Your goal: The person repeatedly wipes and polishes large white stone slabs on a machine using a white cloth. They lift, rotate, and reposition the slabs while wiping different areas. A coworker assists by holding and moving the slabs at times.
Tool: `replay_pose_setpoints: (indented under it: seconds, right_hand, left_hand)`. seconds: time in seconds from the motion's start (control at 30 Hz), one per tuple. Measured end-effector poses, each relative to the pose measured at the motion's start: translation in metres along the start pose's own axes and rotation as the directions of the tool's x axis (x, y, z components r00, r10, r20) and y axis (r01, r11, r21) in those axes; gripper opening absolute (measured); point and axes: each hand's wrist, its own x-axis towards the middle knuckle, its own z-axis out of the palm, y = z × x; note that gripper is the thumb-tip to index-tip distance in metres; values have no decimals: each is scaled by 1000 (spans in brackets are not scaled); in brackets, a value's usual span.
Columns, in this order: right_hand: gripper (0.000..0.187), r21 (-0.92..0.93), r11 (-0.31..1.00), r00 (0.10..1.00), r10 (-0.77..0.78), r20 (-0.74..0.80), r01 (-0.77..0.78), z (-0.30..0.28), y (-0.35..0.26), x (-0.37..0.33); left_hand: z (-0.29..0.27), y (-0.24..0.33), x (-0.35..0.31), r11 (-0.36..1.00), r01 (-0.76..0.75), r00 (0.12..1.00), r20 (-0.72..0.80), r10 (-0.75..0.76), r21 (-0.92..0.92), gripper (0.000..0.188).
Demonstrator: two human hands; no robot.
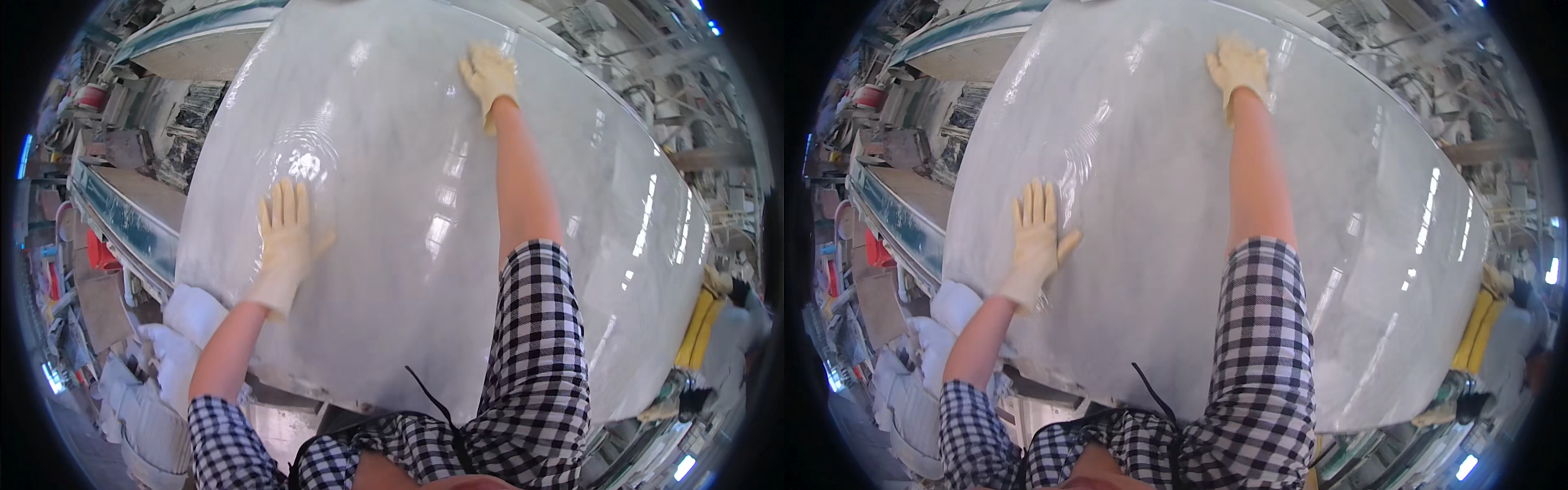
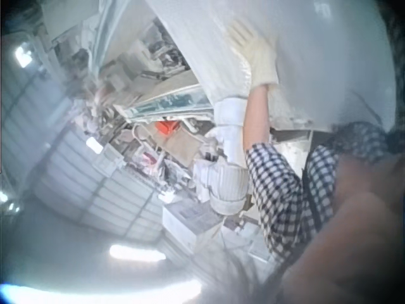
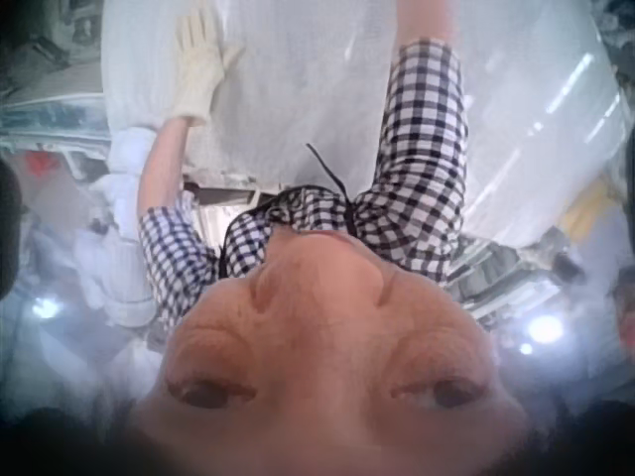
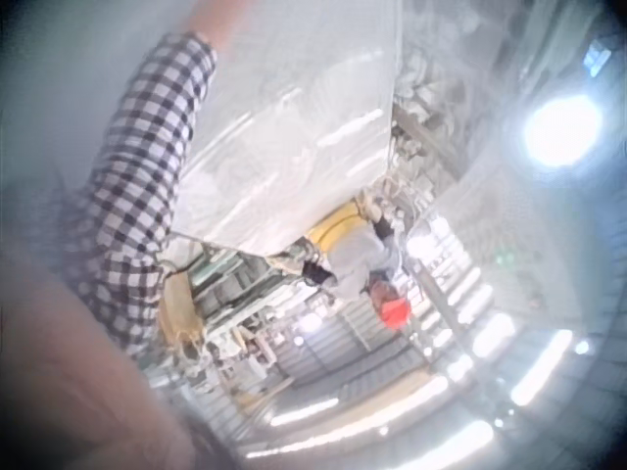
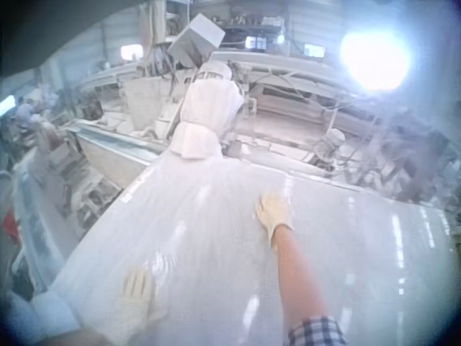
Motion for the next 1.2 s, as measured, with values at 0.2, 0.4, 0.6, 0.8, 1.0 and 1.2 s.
replay_pose_setpoints:
  seconds: [0.2, 0.4, 0.6, 0.8, 1.0, 1.2]
  right_hand:
    - [50, 346, 863, 929, 336, 153, -369, 26, 15, 108]
    - [32, 35, 999, 972, 31, -234, -24, 53, 21, 97]
    - [32, -131, 990, 989, 30, -143, -49, 61, 20, 119]
    - [42, -224, 970, 988, 60, -141, -91, 33, 15, 104]
    - [50, -101, 978, 916, -205, -346, 180, 10, -48, -32]
    - [58, -29, 972, 937, -232, -262, 233, -26, -196, -293]
  left_hand:
    - [4, -16, -11, 990, -78, 997, -3, 78, -115, 110]
    - [14, -33, -21, 983, -144, 987, -92, 134, -114, 113]
    - [17, -24, -26, 981, -101, 991, -106, 84, -165, 110]
    - [25, -33, -29, 971, -150, 973, -202, 112, -184, 107]
    - [49, -41, -24, 969, -205, 912, -387, 138, -136, 88]
    - [72, -46, -27, 932, -319, 857, -472, 206, -173, 75]
